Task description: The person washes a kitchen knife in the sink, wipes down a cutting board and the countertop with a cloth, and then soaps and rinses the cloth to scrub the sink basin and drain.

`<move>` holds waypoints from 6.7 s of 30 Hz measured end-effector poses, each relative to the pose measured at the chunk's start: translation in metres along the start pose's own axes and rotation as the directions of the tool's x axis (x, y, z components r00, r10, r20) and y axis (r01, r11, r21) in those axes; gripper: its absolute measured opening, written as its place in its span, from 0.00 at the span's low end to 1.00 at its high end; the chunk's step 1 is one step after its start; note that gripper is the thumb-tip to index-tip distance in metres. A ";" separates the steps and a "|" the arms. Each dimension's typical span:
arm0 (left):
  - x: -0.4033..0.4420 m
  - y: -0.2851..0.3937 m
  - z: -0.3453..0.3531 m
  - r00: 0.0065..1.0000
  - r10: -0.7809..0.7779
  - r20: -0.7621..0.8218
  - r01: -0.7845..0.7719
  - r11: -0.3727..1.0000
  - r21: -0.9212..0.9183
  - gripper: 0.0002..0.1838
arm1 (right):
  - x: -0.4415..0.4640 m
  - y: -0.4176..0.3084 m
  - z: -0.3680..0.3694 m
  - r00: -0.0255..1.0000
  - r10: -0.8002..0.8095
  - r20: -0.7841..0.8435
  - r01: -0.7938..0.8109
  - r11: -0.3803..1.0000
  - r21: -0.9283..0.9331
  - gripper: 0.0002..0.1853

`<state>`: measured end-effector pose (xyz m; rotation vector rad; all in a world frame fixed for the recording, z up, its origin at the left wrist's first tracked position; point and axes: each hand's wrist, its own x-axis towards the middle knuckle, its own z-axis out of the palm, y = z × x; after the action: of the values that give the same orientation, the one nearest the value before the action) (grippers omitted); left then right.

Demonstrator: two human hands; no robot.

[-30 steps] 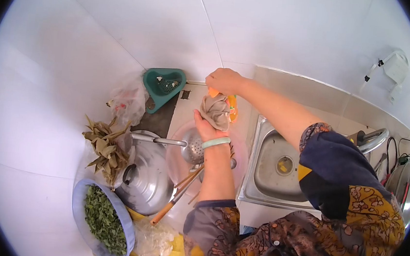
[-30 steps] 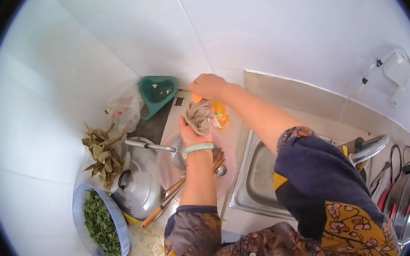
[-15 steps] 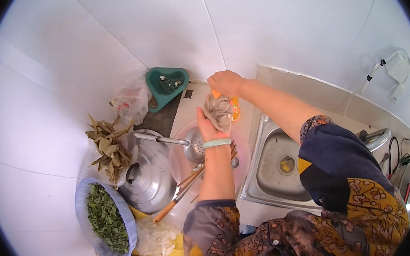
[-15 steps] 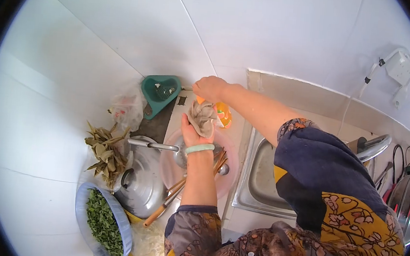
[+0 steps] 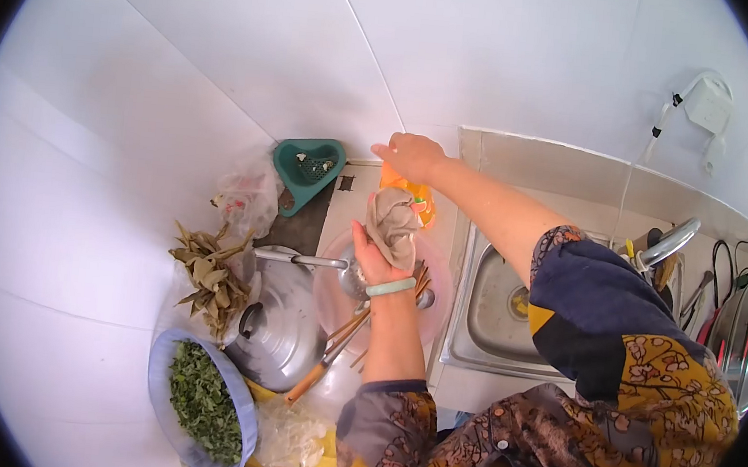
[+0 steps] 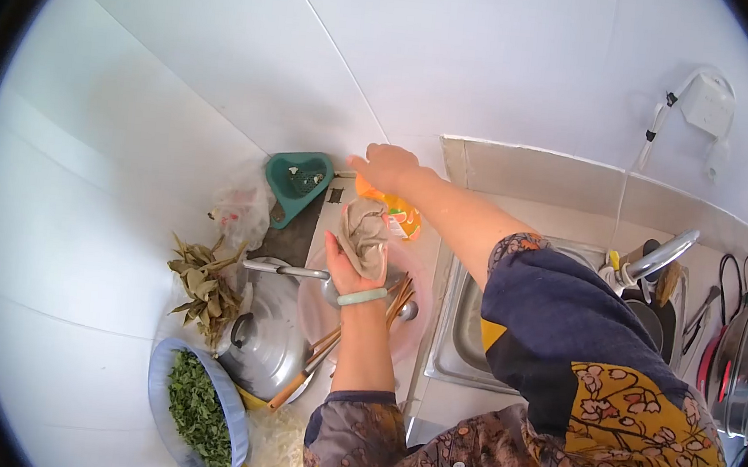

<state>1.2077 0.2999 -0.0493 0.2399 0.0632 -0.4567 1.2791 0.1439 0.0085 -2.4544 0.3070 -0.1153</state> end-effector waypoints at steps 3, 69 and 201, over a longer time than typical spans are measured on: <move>-0.023 -0.004 0.006 0.998 -0.055 -0.017 0.055 0.998 -0.015 0.33 | -0.027 -0.003 -0.010 0.975 0.088 -0.205 0.014 0.892 0.452 0.28; -0.182 -0.275 -0.100 0.742 -0.444 -0.502 0.661 0.607 0.441 0.27 | -0.415 0.196 0.076 0.832 0.534 -0.150 -0.307 0.669 0.676 0.25; -0.163 -0.253 -0.176 0.723 -0.357 -0.591 0.637 0.676 0.371 0.27 | -0.403 0.220 0.143 0.876 0.435 -0.210 -0.203 0.726 0.657 0.24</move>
<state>0.9478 0.1928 -0.2559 0.9377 0.5055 -0.9874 0.8692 0.1625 -0.2427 -1.6745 0.7321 -0.4368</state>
